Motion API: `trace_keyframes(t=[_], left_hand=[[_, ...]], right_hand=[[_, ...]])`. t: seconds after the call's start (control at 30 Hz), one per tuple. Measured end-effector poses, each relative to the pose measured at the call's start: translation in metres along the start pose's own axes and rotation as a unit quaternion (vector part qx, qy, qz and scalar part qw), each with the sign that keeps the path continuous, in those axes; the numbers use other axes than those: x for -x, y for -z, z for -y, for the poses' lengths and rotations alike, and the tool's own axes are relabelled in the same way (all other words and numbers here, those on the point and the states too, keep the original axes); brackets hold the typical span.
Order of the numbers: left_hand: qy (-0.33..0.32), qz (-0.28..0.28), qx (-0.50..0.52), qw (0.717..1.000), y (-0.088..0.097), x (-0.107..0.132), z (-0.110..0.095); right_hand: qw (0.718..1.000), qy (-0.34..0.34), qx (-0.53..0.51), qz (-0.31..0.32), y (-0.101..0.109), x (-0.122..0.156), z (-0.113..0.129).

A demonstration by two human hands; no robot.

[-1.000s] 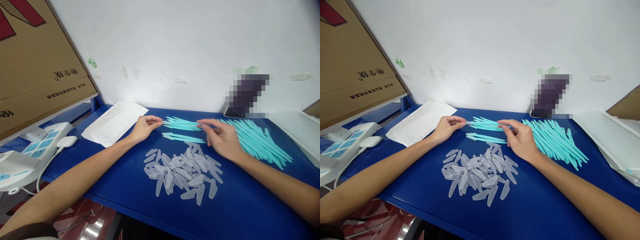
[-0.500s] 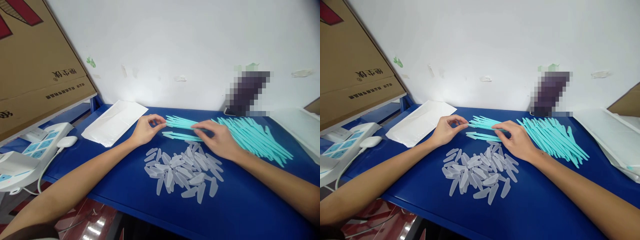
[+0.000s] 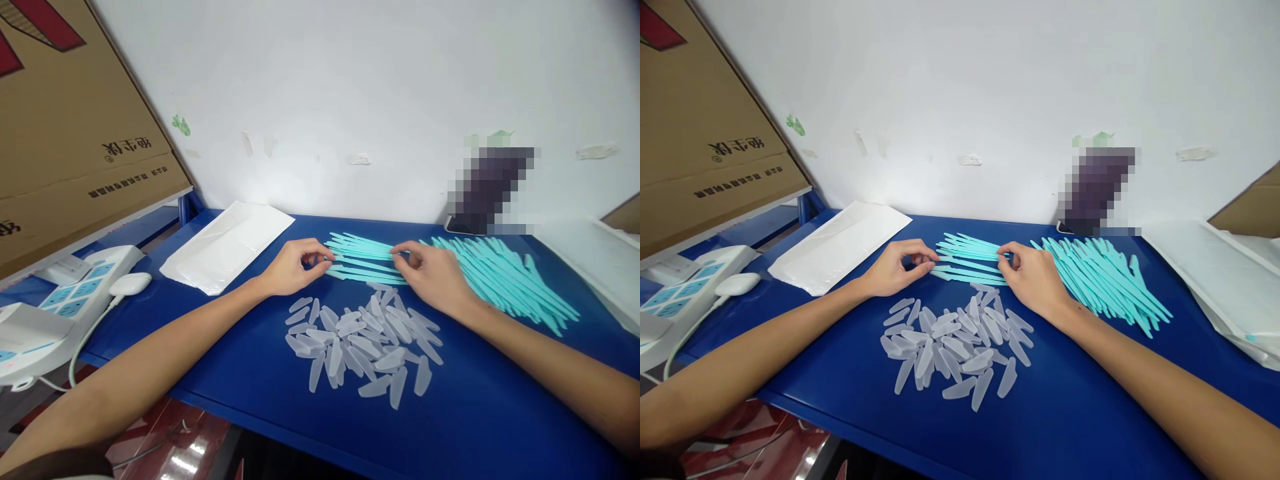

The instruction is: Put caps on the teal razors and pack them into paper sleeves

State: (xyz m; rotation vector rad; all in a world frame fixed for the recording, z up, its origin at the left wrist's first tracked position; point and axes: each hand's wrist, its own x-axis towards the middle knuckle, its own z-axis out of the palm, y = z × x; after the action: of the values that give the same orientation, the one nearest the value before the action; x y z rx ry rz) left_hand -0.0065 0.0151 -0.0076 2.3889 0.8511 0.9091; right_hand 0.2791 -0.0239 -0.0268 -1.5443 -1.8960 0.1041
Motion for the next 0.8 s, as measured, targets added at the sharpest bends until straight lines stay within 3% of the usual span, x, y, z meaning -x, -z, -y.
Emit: trace_keyframes(t=[0.33, 0.6, 0.8], left_hand=[[-0.107, 0.186, -0.038, 0.976, -0.003, 0.005, -0.03], [-0.113, 0.195, -0.044, 0.973, -0.007, 0.005, -0.029], [-0.085, 0.187, -0.064, 0.977, -0.007, 0.005, -0.036]], right_hand=[[0.996, 0.056, 0.064, 0.019, -0.008, -0.003, -0.009], [0.997, 0.044, 0.051, 0.027, -0.011, -0.005, -0.014], [0.995, 0.043, 0.088, -0.01, -0.011, -0.002, -0.011]])
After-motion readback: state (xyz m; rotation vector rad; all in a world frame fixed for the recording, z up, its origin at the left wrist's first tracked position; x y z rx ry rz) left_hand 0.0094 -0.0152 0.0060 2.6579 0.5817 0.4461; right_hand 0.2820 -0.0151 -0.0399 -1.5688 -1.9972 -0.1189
